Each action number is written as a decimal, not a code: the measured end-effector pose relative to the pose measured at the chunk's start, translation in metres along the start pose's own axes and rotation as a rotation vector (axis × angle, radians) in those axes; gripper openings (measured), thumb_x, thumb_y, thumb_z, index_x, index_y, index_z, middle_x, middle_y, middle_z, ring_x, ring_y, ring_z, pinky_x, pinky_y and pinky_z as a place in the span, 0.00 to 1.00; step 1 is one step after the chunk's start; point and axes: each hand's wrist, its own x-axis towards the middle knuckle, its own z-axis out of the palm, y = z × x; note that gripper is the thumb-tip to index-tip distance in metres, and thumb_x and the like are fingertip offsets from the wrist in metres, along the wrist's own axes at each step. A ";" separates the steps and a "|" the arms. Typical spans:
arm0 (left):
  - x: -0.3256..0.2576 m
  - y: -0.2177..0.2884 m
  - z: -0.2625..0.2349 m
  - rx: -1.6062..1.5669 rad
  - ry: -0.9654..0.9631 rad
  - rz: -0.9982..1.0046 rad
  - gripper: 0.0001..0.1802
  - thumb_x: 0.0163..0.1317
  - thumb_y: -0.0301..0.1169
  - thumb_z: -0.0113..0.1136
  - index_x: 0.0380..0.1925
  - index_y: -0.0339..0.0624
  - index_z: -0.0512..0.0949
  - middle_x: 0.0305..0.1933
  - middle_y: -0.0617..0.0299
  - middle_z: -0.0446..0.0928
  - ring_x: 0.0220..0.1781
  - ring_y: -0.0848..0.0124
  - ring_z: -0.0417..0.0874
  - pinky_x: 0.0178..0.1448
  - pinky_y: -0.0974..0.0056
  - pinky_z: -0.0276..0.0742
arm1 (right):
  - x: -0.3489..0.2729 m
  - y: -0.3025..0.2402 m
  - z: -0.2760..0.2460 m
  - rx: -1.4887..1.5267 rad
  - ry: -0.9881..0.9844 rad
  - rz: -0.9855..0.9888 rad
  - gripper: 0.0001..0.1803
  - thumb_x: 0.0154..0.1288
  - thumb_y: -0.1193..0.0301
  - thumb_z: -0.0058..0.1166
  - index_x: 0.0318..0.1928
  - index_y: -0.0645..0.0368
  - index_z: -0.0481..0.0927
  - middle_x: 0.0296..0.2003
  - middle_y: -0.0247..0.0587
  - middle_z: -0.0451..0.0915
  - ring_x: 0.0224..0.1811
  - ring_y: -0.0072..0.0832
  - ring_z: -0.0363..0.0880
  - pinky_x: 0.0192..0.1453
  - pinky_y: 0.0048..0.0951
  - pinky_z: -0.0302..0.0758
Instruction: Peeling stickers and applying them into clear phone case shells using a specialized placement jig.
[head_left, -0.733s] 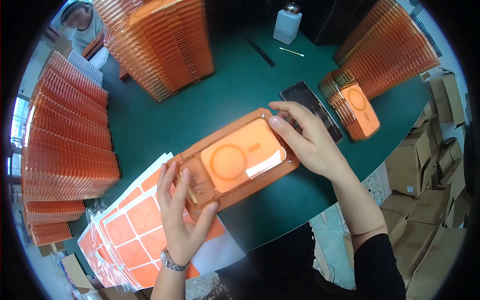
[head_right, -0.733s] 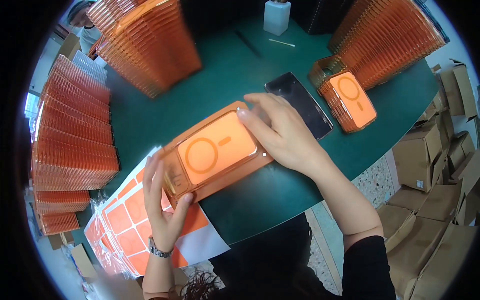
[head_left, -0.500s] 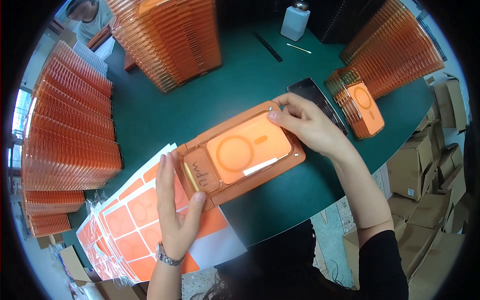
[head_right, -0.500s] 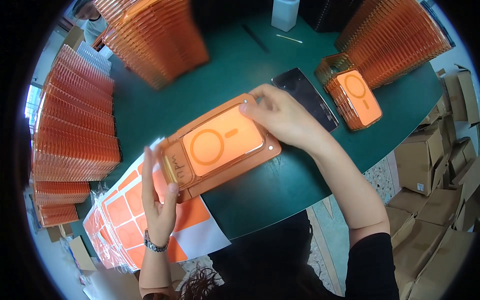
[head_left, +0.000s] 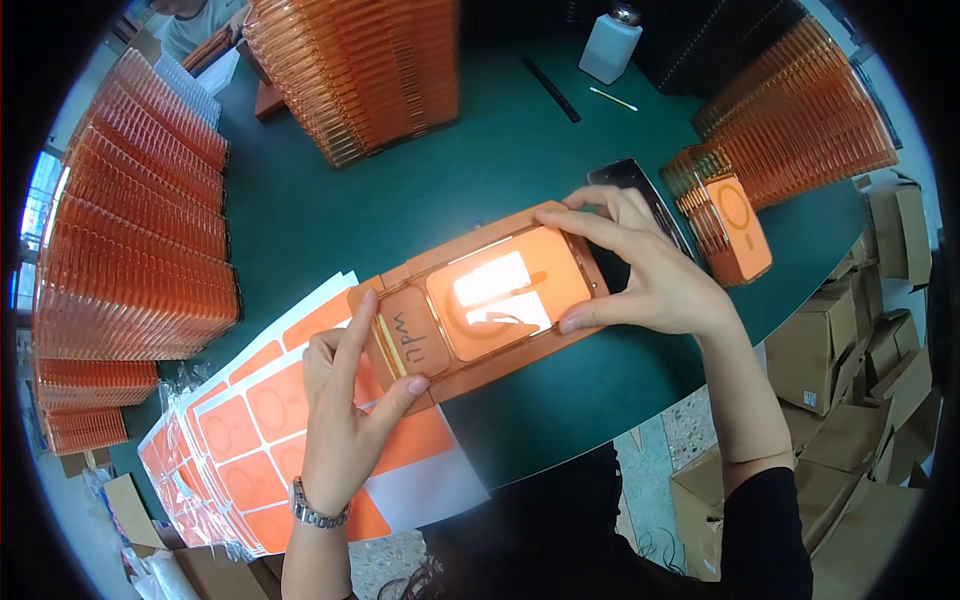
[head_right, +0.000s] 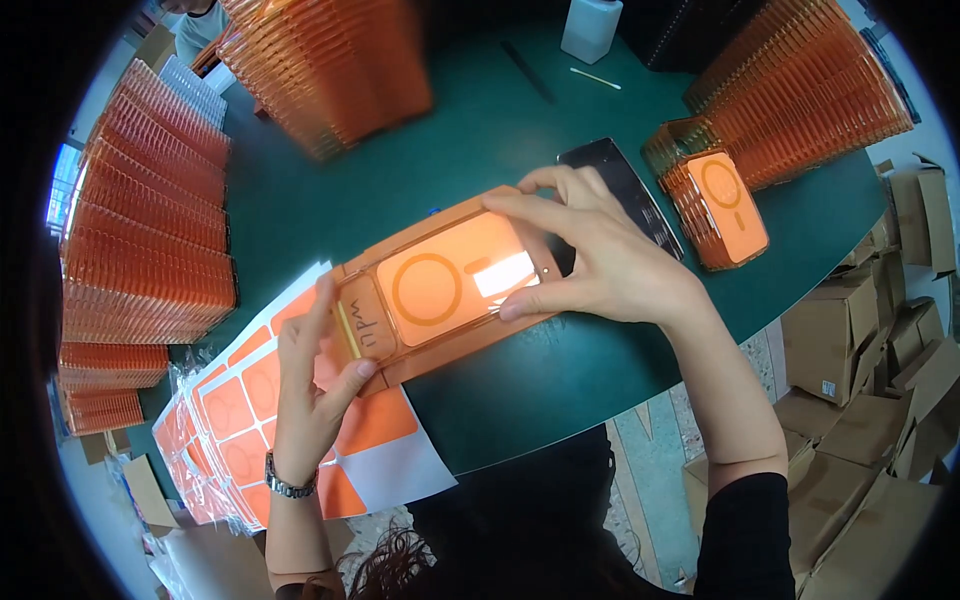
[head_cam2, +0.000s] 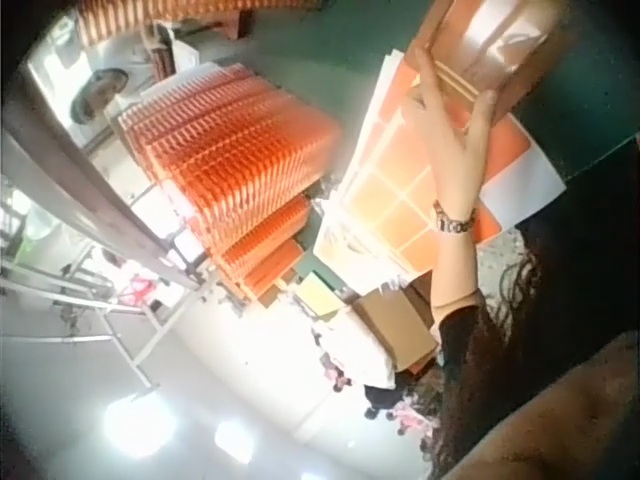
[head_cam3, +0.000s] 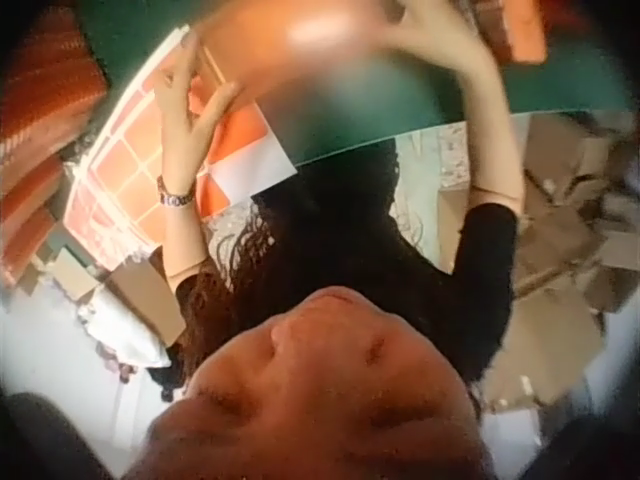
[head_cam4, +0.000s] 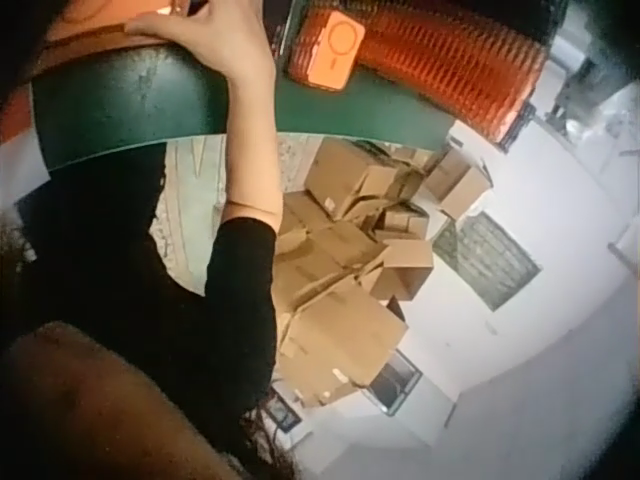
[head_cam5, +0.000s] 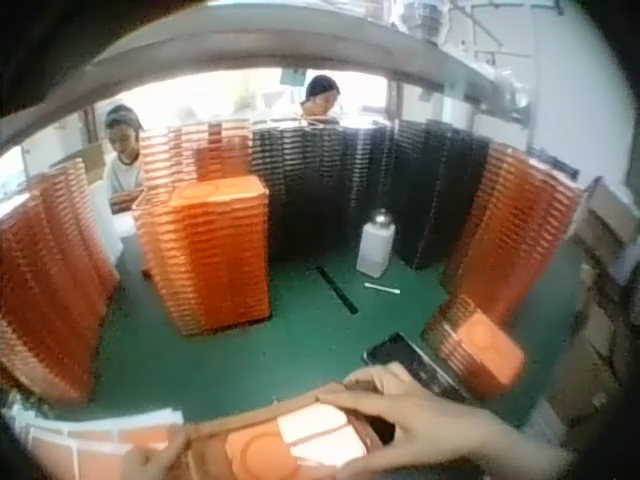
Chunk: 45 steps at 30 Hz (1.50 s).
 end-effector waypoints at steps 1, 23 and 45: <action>0.001 0.001 0.000 -0.003 0.004 0.007 0.48 0.57 0.41 0.75 0.75 0.44 0.64 0.49 0.58 0.68 0.50 0.63 0.66 0.57 0.61 0.68 | 0.000 0.002 0.002 -0.035 0.013 0.012 0.49 0.47 0.47 0.76 0.69 0.51 0.74 0.65 0.55 0.66 0.69 0.49 0.59 0.69 0.44 0.67; 0.007 -0.001 -0.016 0.056 0.372 0.512 0.59 0.59 0.59 0.66 0.80 0.43 0.45 0.83 0.40 0.42 0.83 0.40 0.46 0.80 0.37 0.48 | -0.042 0.028 -0.070 -0.543 0.691 0.366 0.45 0.54 0.43 0.69 0.64 0.59 0.76 0.52 0.52 0.76 0.53 0.47 0.80 0.58 0.42 0.78; -0.149 -0.055 0.012 0.204 0.092 0.308 0.27 0.56 0.26 0.71 0.57 0.38 0.78 0.60 0.50 0.79 0.67 0.48 0.76 0.74 0.46 0.68 | -0.077 -0.095 0.048 -0.120 0.174 -0.256 0.14 0.56 0.75 0.67 0.44 0.64 0.84 0.49 0.47 0.83 0.48 0.41 0.85 0.52 0.38 0.81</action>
